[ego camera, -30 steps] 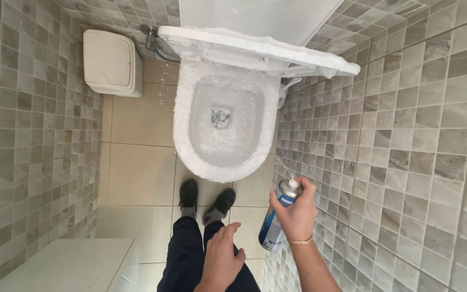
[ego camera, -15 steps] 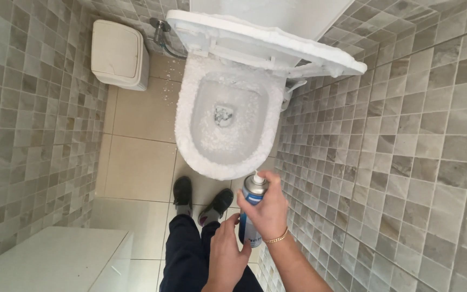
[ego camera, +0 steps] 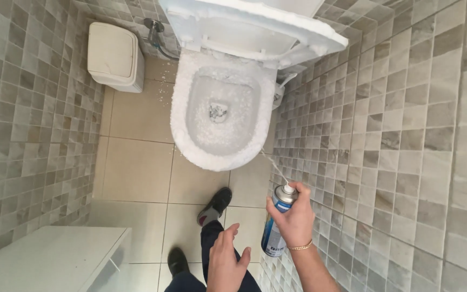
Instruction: The person sprays foam cleaner into the toilet bowl and onto the toilet seat, then onto the sink basin, faucet, and shower fixtures. They retrieve a yellow sponge from under the sink and scrub the sink basin and faucet with the sponge, spreading the foam across the surfaces.
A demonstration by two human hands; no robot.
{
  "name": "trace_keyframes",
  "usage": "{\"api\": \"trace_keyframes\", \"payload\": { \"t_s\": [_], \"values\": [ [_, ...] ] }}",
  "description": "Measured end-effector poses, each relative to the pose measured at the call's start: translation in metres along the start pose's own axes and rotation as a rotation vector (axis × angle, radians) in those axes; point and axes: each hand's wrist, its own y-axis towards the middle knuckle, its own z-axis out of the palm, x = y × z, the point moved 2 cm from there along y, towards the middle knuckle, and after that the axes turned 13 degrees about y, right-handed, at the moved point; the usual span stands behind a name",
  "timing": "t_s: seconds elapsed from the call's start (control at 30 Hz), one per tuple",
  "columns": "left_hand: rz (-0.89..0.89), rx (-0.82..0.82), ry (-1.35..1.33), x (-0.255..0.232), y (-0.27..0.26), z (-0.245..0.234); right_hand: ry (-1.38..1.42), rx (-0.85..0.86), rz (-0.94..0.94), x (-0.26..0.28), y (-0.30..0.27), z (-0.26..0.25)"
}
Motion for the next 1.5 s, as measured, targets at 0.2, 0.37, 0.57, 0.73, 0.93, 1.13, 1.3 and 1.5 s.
{"api": "trace_keyframes", "payload": {
  "t_s": [0.2,0.37,0.57,0.73,0.93,1.13,1.3,1.5],
  "values": [
    [0.060,-0.038,0.045,0.078,-0.035,0.042,0.071,0.003,0.043,0.001,-0.078,0.018],
    [0.150,-0.242,0.067,0.167,-0.093,0.060,0.098,0.021,0.012,0.023,-0.159,0.049],
    [0.177,-0.414,0.026,0.203,-0.121,0.060,0.175,0.137,0.030,0.065,-0.240,0.066],
    [0.196,-0.395,-0.137,0.181,-0.135,0.049,0.217,0.159,0.018,0.093,-0.275,0.064],
    [0.265,-0.356,-0.130,0.174,-0.145,0.039,0.186,0.190,-0.109,0.088,-0.286,0.041],
    [0.327,-0.432,-0.060,0.179,-0.137,0.051,0.111,0.241,-0.001,0.068,-0.286,0.045],
    [0.298,-0.444,-0.036,0.183,-0.114,0.064,0.123,0.138,0.001,0.050,-0.281,0.070],
    [0.237,-0.436,0.092,0.165,-0.118,0.060,0.124,-0.006,-0.145,-0.003,-0.241,0.094]
  ]
}}
